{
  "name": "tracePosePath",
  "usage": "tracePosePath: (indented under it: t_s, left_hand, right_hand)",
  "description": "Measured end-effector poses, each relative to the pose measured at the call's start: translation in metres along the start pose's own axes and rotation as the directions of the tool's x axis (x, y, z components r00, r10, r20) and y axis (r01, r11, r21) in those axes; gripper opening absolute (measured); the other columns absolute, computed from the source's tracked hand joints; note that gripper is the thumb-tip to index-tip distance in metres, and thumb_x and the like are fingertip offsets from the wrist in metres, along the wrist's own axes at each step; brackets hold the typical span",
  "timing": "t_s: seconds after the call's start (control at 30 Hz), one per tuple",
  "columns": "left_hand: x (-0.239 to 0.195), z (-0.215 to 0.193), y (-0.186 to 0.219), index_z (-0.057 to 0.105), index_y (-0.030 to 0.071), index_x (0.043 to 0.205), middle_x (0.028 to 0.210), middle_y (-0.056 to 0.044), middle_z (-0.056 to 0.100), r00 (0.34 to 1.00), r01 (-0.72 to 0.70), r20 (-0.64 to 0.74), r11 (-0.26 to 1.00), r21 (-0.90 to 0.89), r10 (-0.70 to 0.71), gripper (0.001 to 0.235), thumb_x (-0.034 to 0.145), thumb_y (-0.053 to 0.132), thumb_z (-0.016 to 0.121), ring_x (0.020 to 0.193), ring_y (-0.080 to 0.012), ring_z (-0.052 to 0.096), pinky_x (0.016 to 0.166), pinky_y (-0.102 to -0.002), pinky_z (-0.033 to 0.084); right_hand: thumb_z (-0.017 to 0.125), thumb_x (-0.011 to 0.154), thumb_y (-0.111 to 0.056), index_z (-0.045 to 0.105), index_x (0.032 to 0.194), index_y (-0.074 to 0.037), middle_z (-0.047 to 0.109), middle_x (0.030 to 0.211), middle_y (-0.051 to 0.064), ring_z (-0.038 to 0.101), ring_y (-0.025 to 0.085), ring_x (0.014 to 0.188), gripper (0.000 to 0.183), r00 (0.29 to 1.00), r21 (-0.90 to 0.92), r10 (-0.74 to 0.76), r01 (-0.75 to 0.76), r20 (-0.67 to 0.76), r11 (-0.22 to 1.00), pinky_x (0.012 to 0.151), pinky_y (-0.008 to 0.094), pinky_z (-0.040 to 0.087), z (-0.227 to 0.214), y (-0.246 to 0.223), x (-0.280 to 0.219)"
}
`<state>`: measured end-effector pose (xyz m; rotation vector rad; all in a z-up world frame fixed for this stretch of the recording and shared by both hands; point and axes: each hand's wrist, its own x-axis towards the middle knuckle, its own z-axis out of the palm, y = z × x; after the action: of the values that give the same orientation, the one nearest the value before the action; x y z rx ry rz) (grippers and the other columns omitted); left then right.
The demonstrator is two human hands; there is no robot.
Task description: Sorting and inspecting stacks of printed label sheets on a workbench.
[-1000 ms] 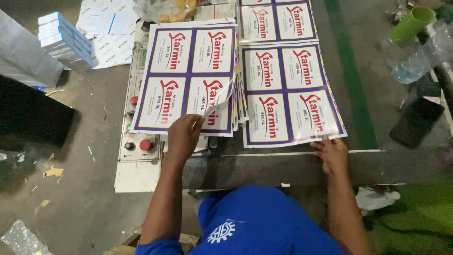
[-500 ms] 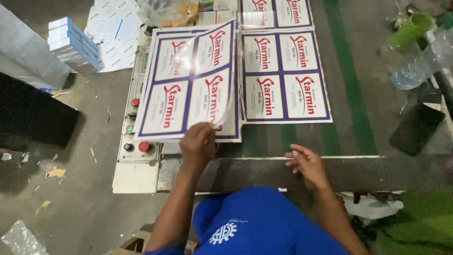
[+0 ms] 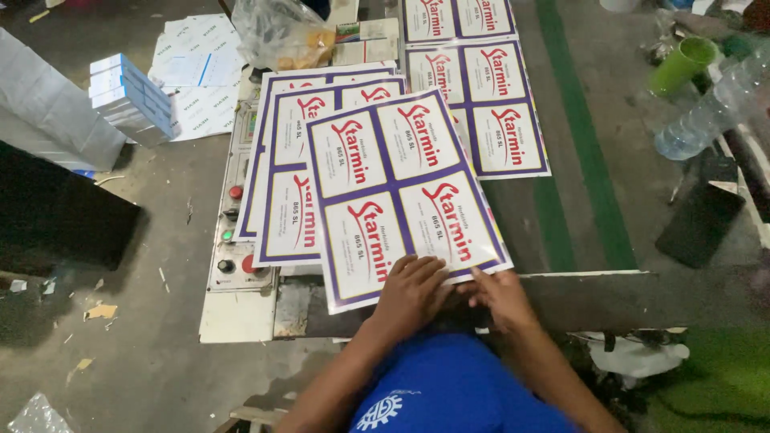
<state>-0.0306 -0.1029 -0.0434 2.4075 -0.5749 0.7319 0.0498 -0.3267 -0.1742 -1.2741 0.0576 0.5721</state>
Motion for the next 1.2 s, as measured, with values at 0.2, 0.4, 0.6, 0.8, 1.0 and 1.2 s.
tracePosePath:
  t_s: [0.2,0.4,0.6,0.8,1.0,1.2]
  left_hand:
    - [-0.018,-0.024,-0.043,0.076,0.005,0.108,0.119,-0.01,0.076,0.973,0.227,-0.065,0.963,0.145,-0.22,0.021,0.089,0.013,0.072,0.12,-0.0295,0.067,0.106,-0.045,0.049]
    - [-0.018,-0.059,-0.056,0.068,-0.001,0.119,0.129,-0.02,0.067,0.975,0.209,0.011,0.929,0.304,-0.223,0.062,0.075,0.041,0.079,0.121,-0.0384,0.061,0.102,-0.048,0.042]
    - [-0.05,-0.051,-0.084,0.068,0.002,0.12,0.126,-0.014,0.071,0.958,0.212,0.081,0.873,0.44,-0.274,0.035,0.093,0.025,0.071,0.121,-0.0297,0.065,0.104,-0.045,0.046]
    - [-0.05,-0.057,-0.092,0.07,0.003,0.108,0.11,-0.013,0.074,0.979,0.201,-0.042,0.897,0.394,-0.2,0.021,0.089,0.011,0.066,0.102,-0.0311,0.069,0.091,-0.045,0.053]
    - [-0.04,-0.059,-0.082,0.065,0.003,0.098,0.098,-0.012,0.071,0.958,0.241,-0.225,0.921,0.306,-0.176,0.008,0.092,0.006,0.07,0.092,-0.0316,0.068,0.077,-0.042,0.056]
    - [-0.037,-0.054,-0.075,0.067,0.005,0.096,0.094,-0.011,0.071,0.932,0.306,-0.284,0.911,0.277,-0.227,0.01,0.089,0.005,0.075,0.087,-0.0305,0.07,0.075,-0.042,0.056]
  right_hand:
    - [0.059,0.102,-0.018,0.062,0.121,-0.004,0.073,0.1,0.008,0.07,0.018,0.077,0.023,0.955,0.013,-0.072,0.079,-0.289,0.997,0.057,0.03,0.051,-0.07,0.001,-0.03]
    - [0.058,0.105,-0.015,0.061,0.124,-0.006,0.072,0.102,0.007,0.068,0.018,0.077,0.022,0.897,-0.073,-0.144,0.125,-0.417,0.989,0.058,0.03,0.048,-0.125,-0.01,-0.058]
    - [0.059,0.105,-0.015,0.061,0.126,-0.008,0.072,0.104,0.006,0.067,0.017,0.076,0.022,0.853,-0.072,-0.083,0.054,-0.515,0.996,0.057,0.029,0.046,-0.148,-0.004,-0.073]
    - [0.059,0.105,-0.016,0.06,0.126,-0.009,0.071,0.104,0.007,0.068,0.017,0.076,0.022,0.847,-0.077,-0.019,-0.026,-0.532,0.997,0.057,0.03,0.047,-0.135,0.002,-0.068]
    - [0.058,0.104,-0.016,0.059,0.125,-0.007,0.072,0.107,0.008,0.071,0.02,0.08,0.023,0.888,-0.136,-0.059,-0.004,-0.457,0.991,0.055,0.031,0.049,-0.136,0.001,-0.014]
    - [0.06,0.105,-0.023,0.057,0.127,-0.005,0.07,0.105,0.009,0.073,0.021,0.081,0.028,0.924,-0.077,-0.023,-0.008,-0.383,0.997,0.055,0.031,0.051,-0.134,-0.017,0.042]
